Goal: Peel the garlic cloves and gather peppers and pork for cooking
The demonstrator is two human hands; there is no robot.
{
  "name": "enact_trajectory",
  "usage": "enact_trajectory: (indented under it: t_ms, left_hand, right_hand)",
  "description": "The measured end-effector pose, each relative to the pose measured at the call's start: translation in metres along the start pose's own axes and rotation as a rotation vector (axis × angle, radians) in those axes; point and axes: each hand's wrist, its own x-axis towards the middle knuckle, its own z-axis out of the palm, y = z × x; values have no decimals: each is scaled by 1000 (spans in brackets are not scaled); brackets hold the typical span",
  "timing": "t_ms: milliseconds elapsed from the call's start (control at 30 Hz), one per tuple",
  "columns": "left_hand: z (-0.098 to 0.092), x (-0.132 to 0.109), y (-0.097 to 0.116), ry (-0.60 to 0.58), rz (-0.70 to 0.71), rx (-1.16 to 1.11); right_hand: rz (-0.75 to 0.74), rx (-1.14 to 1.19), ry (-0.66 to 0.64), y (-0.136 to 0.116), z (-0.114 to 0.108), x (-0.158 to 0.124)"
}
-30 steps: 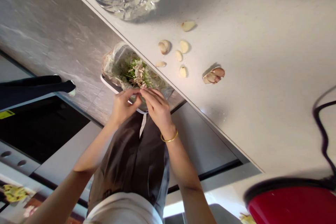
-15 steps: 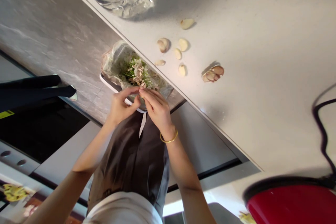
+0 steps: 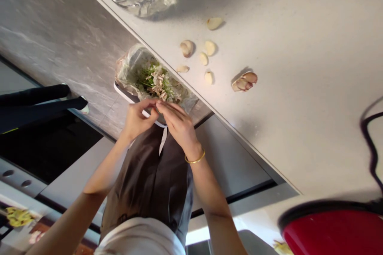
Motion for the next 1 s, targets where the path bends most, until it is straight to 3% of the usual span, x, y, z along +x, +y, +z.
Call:
enact_trajectory:
  t_ms: [200,533,767,1000]
  left_hand:
    - [-6,0,-6,-52,14,-31]
    - [1,-4,-7,29,49,2]
    - [0,-7,-4,41,7,-45]
    - [-1,-5,-3,51,52,-90]
  right_hand:
    - [2,11,7,0,3,-1]
    - [8,1,20,0,2,0]
    - [-13,-39,60,-1,2,4]
    - [-5,-72,68,-2,3,7]
